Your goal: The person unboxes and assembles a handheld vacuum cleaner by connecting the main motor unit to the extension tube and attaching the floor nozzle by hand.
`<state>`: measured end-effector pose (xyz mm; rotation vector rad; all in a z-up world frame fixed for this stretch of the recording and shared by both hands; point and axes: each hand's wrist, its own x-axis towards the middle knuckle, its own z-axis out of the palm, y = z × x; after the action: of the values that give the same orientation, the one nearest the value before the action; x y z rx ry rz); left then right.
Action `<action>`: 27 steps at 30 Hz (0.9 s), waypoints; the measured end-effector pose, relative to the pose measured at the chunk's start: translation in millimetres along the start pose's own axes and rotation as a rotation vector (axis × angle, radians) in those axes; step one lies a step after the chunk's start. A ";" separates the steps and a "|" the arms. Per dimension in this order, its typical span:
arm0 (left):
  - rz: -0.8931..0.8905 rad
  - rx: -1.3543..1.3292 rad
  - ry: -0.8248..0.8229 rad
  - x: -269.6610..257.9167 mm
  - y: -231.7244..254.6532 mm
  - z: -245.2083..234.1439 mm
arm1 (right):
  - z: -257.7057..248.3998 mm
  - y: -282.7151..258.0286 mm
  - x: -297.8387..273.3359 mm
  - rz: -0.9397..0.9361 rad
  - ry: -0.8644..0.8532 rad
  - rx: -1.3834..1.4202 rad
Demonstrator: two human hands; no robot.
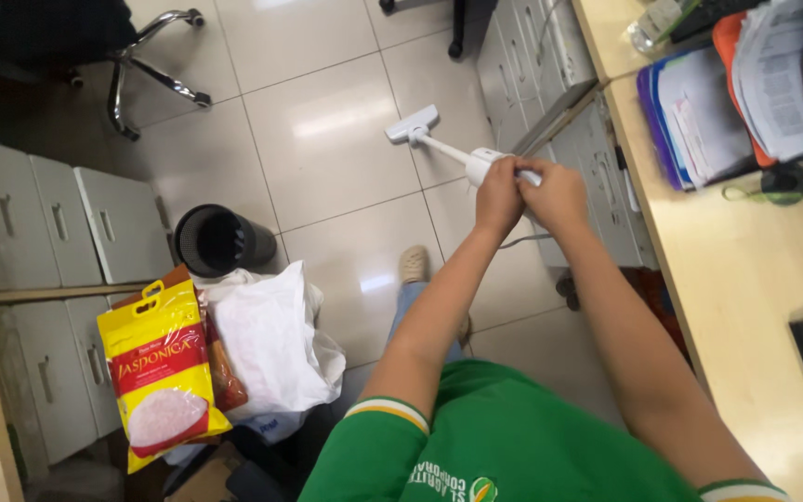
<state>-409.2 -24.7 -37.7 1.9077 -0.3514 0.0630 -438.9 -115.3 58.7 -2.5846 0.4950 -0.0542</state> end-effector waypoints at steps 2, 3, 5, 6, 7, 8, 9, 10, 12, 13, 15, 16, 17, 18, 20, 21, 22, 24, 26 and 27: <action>-0.023 -0.006 0.010 11.6 -6.6 -3.7 | 5.8 -9.1 10.3 0.058 -0.045 -0.058; -0.048 -0.004 0.000 17.9 -9.2 -5.8 | 7.4 -12.9 18.2 0.035 -0.040 -0.042; -0.100 0.009 -0.017 29.2 -16.4 -8.7 | 13.8 -17.0 32.1 0.000 -0.035 -0.008; -0.123 0.016 -0.013 39.2 -20.2 -7.9 | 17.7 -18.7 42.8 0.010 -0.048 0.010; -0.145 0.023 -0.009 49.6 -25.4 -6.9 | 22.4 -19.8 54.6 0.020 -0.062 0.027; -0.138 0.026 0.000 62.2 -32.3 -5.5 | 26.8 -19.9 69.1 0.031 -0.069 0.046; -0.130 0.028 0.009 74.9 -40.2 -3.9 | 32.6 -20.5 83.6 0.031 -0.082 0.071; -0.116 0.030 0.019 92.2 -48.2 -0.8 | 38.4 -22.1 101.5 0.029 -0.090 0.097; -0.138 0.058 0.013 118.3 -65.1 3.5 | 45.0 -24.0 137.5 0.004 -0.099 0.113; -0.150 0.071 0.011 133.0 -74.0 6.0 | 49.6 -26.5 153.4 -0.019 -0.101 0.104; -0.203 0.097 -0.001 157.8 -91.2 11.1 | 56.6 -27.4 176.2 -0.039 -0.116 0.090; -0.226 0.113 -0.005 172.8 -97.5 11.6 | 59.4 -31.0 190.0 -0.046 -0.120 0.087; -0.203 0.118 0.021 185.8 -100.7 12.9 | 60.4 -34.4 204.1 -0.052 -0.123 0.085; -0.177 0.126 0.038 194.8 -102.5 13.2 | 60.5 -36.6 215.6 -0.058 -0.131 0.088; -0.174 0.138 0.039 213.7 -103.1 12.3 | 58.9 -38.5 236.3 -0.068 -0.147 0.093; -0.197 0.141 0.022 223.8 -102.5 11.4 | 59.0 -39.9 247.4 -0.096 -0.144 0.088; -0.225 0.142 0.003 229.8 -100.6 10.5 | 57.8 -40.3 256.9 -0.119 -0.144 0.081; -0.231 0.160 0.002 246.0 -97.8 7.9 | 56.1 -41.4 271.9 -0.142 -0.158 0.053; -0.232 0.168 0.005 261.3 -95.5 4.7 | 54.6 -44.1 287.2 -0.145 -0.187 0.007; -0.234 0.167 0.008 267.7 -95.5 2.1 | 55.3 -46.5 296.0 -0.142 -0.182 -0.006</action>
<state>-128.0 -53.2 -68.4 2.1005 -0.1185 -0.0568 -140.0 -157.1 17.1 -2.5948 0.2452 0.1329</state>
